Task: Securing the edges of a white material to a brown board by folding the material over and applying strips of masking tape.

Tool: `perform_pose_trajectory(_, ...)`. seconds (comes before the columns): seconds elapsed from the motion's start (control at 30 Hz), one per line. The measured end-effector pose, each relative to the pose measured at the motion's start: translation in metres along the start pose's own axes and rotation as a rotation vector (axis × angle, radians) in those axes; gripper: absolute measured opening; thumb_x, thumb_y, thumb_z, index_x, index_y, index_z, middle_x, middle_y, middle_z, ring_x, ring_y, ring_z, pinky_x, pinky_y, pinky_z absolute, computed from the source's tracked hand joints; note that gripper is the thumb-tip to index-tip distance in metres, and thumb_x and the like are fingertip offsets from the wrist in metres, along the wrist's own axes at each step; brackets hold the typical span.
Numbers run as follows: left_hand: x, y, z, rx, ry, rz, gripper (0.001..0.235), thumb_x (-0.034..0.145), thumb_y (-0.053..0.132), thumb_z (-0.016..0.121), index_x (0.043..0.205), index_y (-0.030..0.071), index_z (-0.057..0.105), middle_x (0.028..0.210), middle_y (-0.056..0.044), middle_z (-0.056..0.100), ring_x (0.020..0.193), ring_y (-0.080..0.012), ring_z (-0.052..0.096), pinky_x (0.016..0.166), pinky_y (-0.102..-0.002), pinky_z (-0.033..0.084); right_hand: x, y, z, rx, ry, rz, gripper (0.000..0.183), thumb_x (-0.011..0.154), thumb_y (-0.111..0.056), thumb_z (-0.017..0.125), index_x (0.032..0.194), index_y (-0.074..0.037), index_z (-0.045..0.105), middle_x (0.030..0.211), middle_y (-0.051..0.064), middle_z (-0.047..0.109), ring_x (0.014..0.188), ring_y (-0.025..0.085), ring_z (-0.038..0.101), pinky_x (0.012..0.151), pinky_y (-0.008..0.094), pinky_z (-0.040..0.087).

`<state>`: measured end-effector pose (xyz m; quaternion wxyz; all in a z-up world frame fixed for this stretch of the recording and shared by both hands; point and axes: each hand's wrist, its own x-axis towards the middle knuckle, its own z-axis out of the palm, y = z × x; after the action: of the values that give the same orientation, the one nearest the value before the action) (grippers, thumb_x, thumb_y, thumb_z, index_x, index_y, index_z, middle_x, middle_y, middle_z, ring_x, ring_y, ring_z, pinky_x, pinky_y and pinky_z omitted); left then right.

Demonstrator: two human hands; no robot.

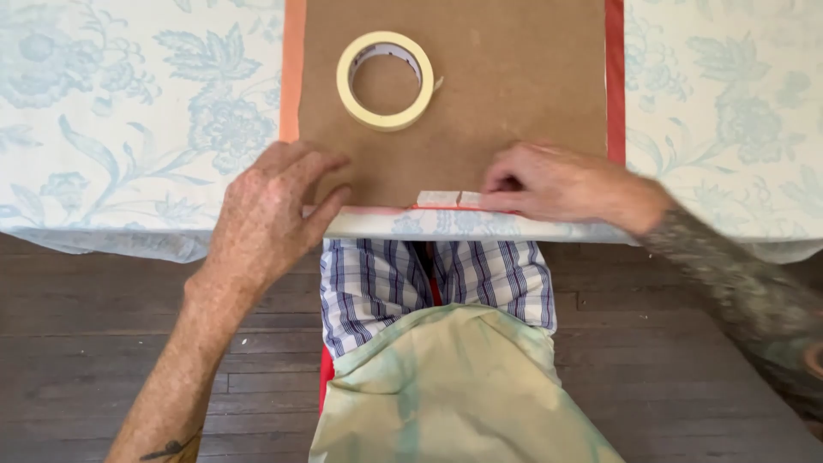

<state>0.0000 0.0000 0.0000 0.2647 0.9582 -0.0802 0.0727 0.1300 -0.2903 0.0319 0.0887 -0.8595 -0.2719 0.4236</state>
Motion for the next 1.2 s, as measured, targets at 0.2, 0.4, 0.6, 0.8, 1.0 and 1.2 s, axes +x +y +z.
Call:
perform_pose_trajectory(0.2,0.039,-0.019,0.029,0.098,0.162,0.259,0.045,0.083,0.018,0.086,0.124,0.006,0.071,0.117,-0.016,0.068,0.118,-0.0334,0.064,0.105,-0.043,0.049,0.007,0.004,-0.001,0.274,0.581,-0.247,0.026,0.103,-0.021,0.062,0.122,-0.004,0.07,0.107,0.023,0.072,0.1,0.033,0.07,0.083,0.046,0.057)
perform_pose_trajectory(0.4,0.075,-0.025,0.071,0.167,0.085,0.306,0.057,0.077,0.027,0.087,0.127,0.01,0.065,0.105,-0.007,0.066,0.114,-0.0253,0.066,0.119,-0.044,0.036,0.073,-0.007,0.015,0.26,0.792,-0.376,0.066,0.088,-0.002,0.074,0.148,-0.01,0.049,0.135,0.017,0.063,0.128,0.037,0.058,0.103,0.047,0.052)
perform_pose_trajectory(0.6,0.086,-0.022,0.071,0.207,0.098,0.349,0.038,0.09,0.014,0.073,0.127,0.009,0.062,0.088,-0.009,0.06,0.078,-0.0318,0.06,0.068,-0.045,0.05,0.079,-0.023,0.0,0.277,0.915,-0.483,0.036,0.09,-0.009,0.083,0.122,-0.008,0.065,0.093,0.005,0.078,0.087,0.014,0.075,0.087,0.029,0.06)
perform_pose_trajectory(0.8,0.09,-0.02,0.068,0.131,0.052,0.435,0.052,0.089,0.009,0.067,0.139,0.007,0.051,0.109,-0.016,0.071,0.091,-0.0361,0.067,0.077,-0.047,0.051,0.075,-0.009,-0.004,0.362,0.779,-0.407,0.024,0.098,-0.007,0.072,0.118,-0.01,0.059,0.096,0.003,0.07,0.088,0.014,0.071,0.09,0.03,0.06)
perform_pose_trajectory(1.0,0.097,0.013,0.037,-0.189,-0.113,0.304,0.028,0.099,0.01,0.065,0.125,0.013,0.059,0.094,-0.008,0.068,0.101,-0.0295,0.073,0.09,-0.043,0.052,0.031,0.022,0.008,0.456,0.725,-0.343,0.036,0.093,-0.013,0.075,0.126,-0.012,0.059,0.095,0.005,0.074,0.095,0.02,0.067,0.096,0.043,0.053)
perform_pose_trajectory(1.2,0.107,0.027,0.044,-0.174,-0.181,0.252,0.016,0.097,0.016,0.065,0.113,0.017,0.064,0.096,-0.009,0.069,0.098,-0.0318,0.073,0.088,-0.047,0.057,0.002,0.011,0.011,0.492,0.793,-0.354,0.032,0.096,-0.007,0.068,0.128,-0.005,0.065,0.095,0.012,0.068,0.099,0.024,0.066,0.1,0.046,0.053)
